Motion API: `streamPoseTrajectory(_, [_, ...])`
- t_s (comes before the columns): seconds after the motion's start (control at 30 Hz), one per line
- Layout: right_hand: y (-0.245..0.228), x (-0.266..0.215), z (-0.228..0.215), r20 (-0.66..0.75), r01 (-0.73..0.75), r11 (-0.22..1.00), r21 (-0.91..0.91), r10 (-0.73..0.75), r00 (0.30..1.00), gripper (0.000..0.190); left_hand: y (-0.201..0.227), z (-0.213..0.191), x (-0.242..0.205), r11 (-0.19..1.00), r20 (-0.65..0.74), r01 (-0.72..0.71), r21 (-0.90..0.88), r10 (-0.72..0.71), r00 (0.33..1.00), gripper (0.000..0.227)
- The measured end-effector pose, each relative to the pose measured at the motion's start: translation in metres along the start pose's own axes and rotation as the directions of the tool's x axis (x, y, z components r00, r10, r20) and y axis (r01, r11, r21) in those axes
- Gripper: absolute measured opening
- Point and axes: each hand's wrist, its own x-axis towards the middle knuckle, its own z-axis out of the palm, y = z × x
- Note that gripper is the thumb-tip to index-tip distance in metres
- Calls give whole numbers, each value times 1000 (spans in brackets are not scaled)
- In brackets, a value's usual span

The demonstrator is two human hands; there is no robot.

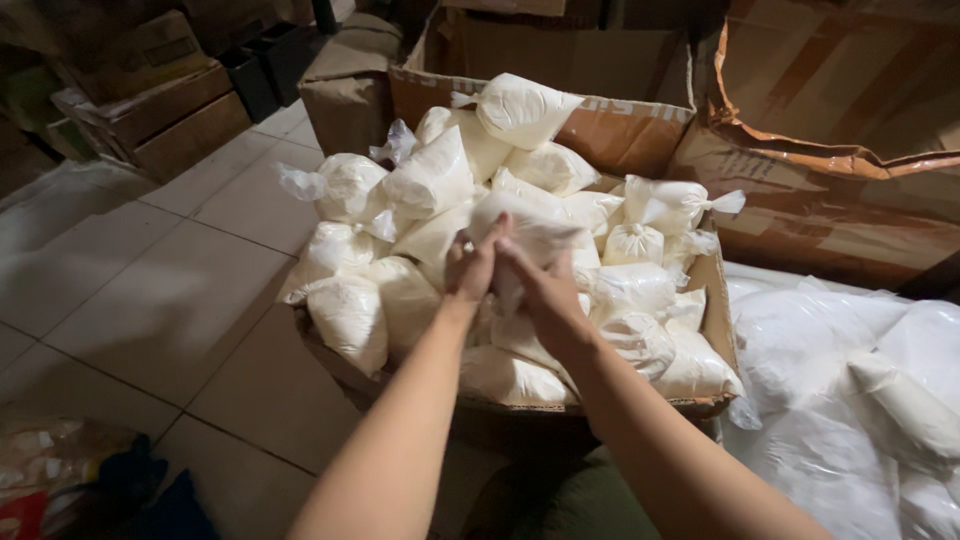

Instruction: The person repeatedly picks up small white plastic-wrapped packages from a large cardboard box and places them into a smaller cardboard box. The person handles the packages one at a time, transferring them between the two boxes.

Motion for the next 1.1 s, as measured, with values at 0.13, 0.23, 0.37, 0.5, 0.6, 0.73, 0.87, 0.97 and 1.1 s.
streamPoseTrajectory(0.13, [-19,-2,-21,-136,172,961,219,-145,980,53,5,44,-10,986,-89,149,75,-142,986,55])
streamPoseTrajectory(0.23, [-23,4,-41,-311,246,960,133,-195,930,58,4,66,-10,973,-78,220,65,-215,974,51])
streamPoseTrajectory(0.37, [-18,29,-80,-522,363,930,-52,-335,784,83,-8,67,-10,809,-172,95,581,8,985,43])
streamPoseTrajectory(0.5, [-8,46,-117,-513,402,868,-292,-497,699,87,-26,37,-11,437,-328,259,861,88,941,56])
streamPoseTrajectory(0.6, [-6,43,-127,-481,325,879,-348,-465,744,86,-38,3,-5,347,-365,286,893,188,912,77])
streamPoseTrajectory(0.73, [-19,35,-116,-471,54,924,-379,-243,848,90,-49,-35,20,460,-459,325,826,215,862,94])
streamPoseTrajectory(0.87, [-26,24,-87,-299,44,566,-823,-498,814,83,-54,-60,51,674,-612,385,631,128,780,86])
streamPoseTrajectory(0.97, [-19,22,-59,-154,167,492,-854,-546,824,77,-56,-82,67,474,-551,321,820,505,664,87])
streamPoseTrajectory(1.1, [-6,34,-16,22,310,437,-844,-551,834,62,-58,-114,74,463,-550,309,831,595,586,85])
